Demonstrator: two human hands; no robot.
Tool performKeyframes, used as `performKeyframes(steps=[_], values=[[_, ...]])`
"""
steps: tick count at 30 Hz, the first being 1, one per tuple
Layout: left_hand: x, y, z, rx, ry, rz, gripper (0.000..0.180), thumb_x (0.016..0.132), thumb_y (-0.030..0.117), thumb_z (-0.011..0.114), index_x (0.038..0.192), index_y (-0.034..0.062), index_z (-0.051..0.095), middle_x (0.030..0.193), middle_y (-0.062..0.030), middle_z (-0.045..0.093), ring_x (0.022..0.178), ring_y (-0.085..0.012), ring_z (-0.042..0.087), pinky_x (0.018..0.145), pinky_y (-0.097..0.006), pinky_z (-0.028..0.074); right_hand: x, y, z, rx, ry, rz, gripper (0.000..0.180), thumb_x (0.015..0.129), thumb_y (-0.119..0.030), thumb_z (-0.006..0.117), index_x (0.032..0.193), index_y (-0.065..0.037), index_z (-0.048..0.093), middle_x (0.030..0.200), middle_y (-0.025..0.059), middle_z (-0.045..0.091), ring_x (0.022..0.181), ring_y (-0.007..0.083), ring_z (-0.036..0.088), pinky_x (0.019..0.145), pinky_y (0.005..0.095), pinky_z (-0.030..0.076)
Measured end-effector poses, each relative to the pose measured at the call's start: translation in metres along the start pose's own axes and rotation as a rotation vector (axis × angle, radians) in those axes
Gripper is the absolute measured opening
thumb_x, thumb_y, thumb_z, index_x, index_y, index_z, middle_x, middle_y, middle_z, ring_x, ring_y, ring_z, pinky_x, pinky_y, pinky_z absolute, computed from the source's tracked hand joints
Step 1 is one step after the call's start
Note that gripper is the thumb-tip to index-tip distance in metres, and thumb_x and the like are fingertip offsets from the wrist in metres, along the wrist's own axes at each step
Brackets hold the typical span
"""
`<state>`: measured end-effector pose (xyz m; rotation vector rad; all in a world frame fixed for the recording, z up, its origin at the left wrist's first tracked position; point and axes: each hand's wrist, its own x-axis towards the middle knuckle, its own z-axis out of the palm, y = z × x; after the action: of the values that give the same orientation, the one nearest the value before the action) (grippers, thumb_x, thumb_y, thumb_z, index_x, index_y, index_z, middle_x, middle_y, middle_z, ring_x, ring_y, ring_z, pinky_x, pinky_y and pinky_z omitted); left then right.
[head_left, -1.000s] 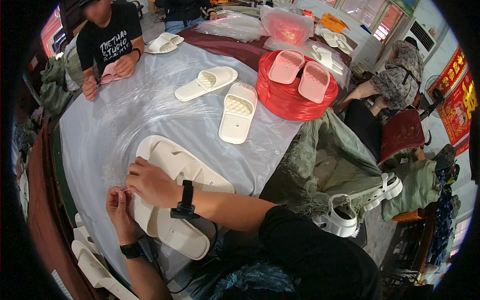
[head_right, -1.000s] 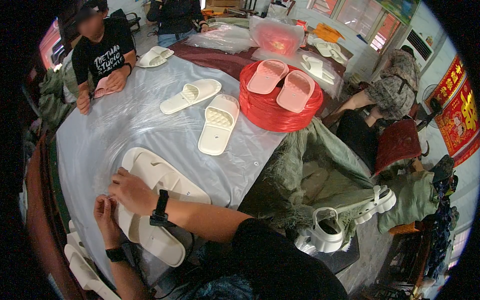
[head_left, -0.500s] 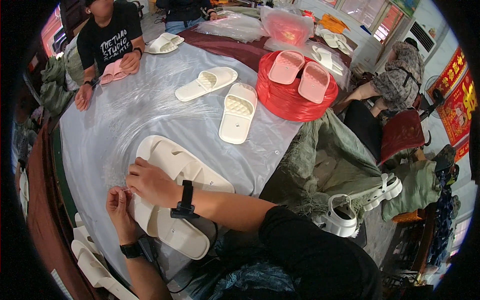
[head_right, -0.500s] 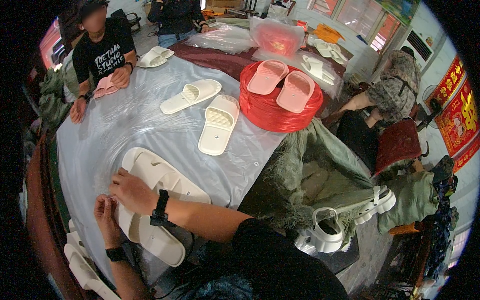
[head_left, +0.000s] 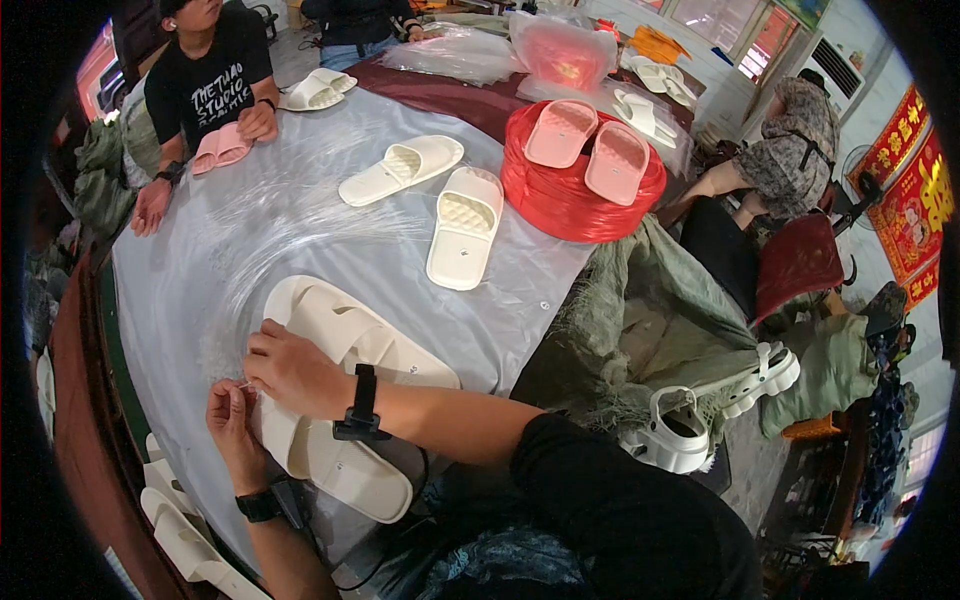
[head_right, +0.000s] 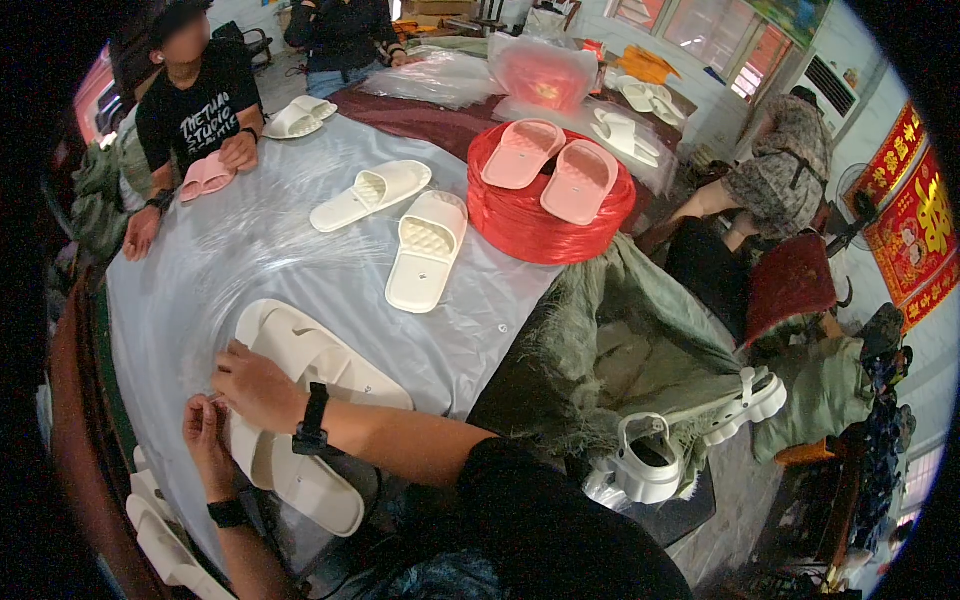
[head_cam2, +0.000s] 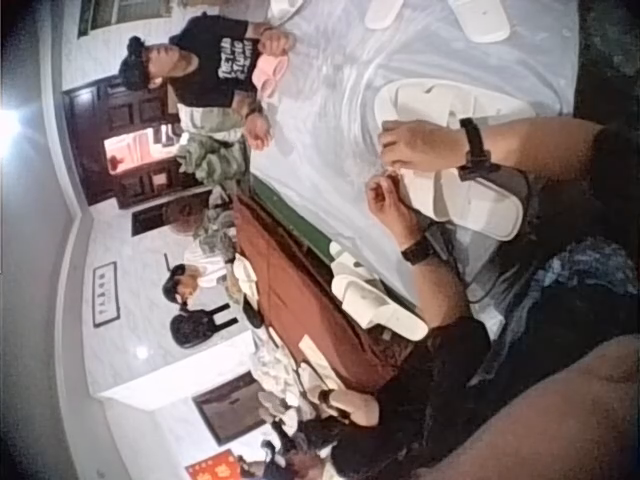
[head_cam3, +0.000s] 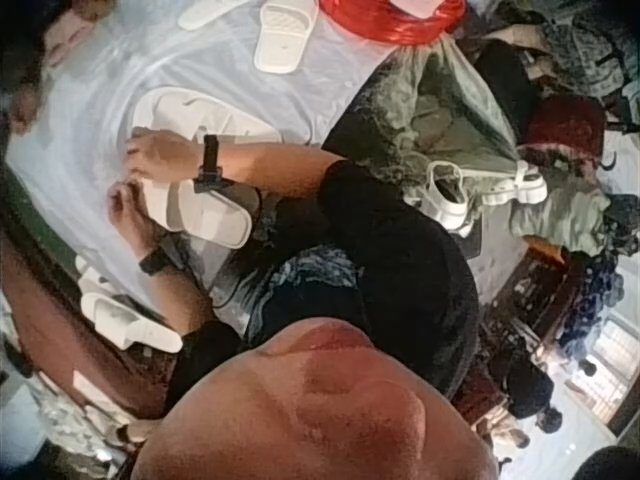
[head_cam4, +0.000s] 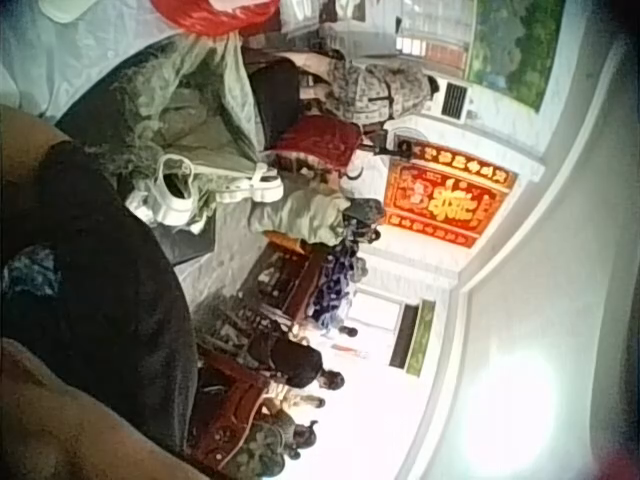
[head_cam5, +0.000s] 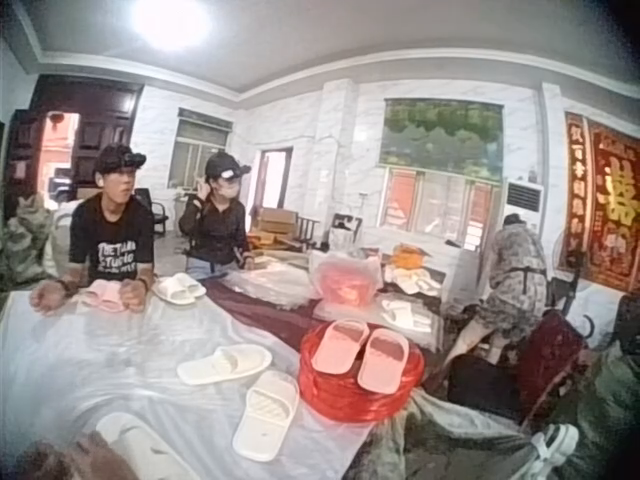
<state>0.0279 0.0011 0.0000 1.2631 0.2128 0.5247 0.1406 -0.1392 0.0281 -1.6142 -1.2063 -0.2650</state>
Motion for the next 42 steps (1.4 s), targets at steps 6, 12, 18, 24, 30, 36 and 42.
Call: performKeyframes(steps=[6,12,18,24,30,36,42], values=[[0.001,-0.002,-0.005,-0.002,-0.008,0.006,0.009,0.094,0.012,0.059,0.097,0.0044,0.055,0.093,-0.003,0.062,0.087,-0.0103,0.058,0.08,-0.024,0.048,0.001,-0.001,-0.002,-0.007,0.002,-0.014,0.009,0.072,-0.007,0.066,0.077,-0.004,0.06,0.087,0.0124,0.054,0.094,0.0322,0.051,0.08,0.0393,0.046],[0.001,0.001,-0.001,-0.011,0.013,-0.019,0.008,0.094,0.011,0.059,0.096,0.0046,0.055,0.091,-0.0021,0.06,0.086,-0.0097,0.057,0.081,-0.024,0.048,0.0,-0.002,-0.001,-0.029,-0.039,-0.045,0.008,0.071,-0.006,0.066,0.075,-0.004,0.059,0.087,0.0117,0.054,0.093,0.0313,0.051,0.079,0.0388,0.046],[-0.001,0.004,0.001,0.035,0.011,-0.015,0.008,0.095,0.011,0.058,0.095,0.0049,0.054,0.092,-0.0023,0.059,0.086,-0.0099,0.056,0.082,-0.024,0.047,-0.001,-0.002,0.001,-0.008,-0.054,-0.045,0.009,0.071,-0.006,0.066,0.074,-0.002,0.058,0.086,0.0116,0.054,0.093,0.0313,0.05,0.08,0.0394,0.046],[-0.001,0.006,0.007,0.039,0.001,-0.013,0.008,0.096,0.012,0.057,0.095,0.0047,0.054,0.092,-0.0023,0.059,0.086,-0.0101,0.056,0.081,-0.024,0.047,-0.002,-0.001,0.001,-0.02,-0.045,-0.024,0.009,0.071,-0.006,0.066,0.077,-0.003,0.059,0.086,0.0117,0.053,0.093,0.0319,0.05,0.081,0.0406,0.046],[0.001,0.004,0.011,0.053,0.028,-0.003,0.012,0.095,0.016,0.059,0.093,0.0046,0.055,0.089,-0.0021,0.061,0.082,-0.0098,0.056,0.079,-0.023,0.045,0.001,-0.002,-0.004,0.028,-0.053,0.007,0.01,0.071,-0.006,0.067,0.078,-0.004,0.06,0.087,0.0123,0.054,0.095,0.0331,0.05,0.082,0.0414,0.045],[-0.001,0.004,0.0,0.06,0.076,-0.012,0.008,0.095,0.012,0.058,0.093,0.005,0.056,0.088,-0.0018,0.06,0.081,-0.0093,0.055,0.078,-0.024,0.045,0.003,-0.002,0.003,0.004,0.048,-0.051,0.007,0.072,-0.003,0.062,0.072,-0.006,0.057,0.078,0.0076,0.052,0.084,0.0293,0.051,0.072,0.0368,0.046],[0.0,0.005,0.004,0.074,0.037,0.006,0.008,0.094,0.012,0.058,0.092,0.0038,0.058,0.084,-0.0024,0.063,0.079,-0.0102,0.058,0.076,-0.025,0.047,0.002,-0.001,0.001,-0.077,-0.001,-0.003,0.005,0.072,-0.005,0.064,0.074,-0.006,0.06,0.079,0.0083,0.053,0.083,0.0297,0.051,0.073,0.0387,0.045]])
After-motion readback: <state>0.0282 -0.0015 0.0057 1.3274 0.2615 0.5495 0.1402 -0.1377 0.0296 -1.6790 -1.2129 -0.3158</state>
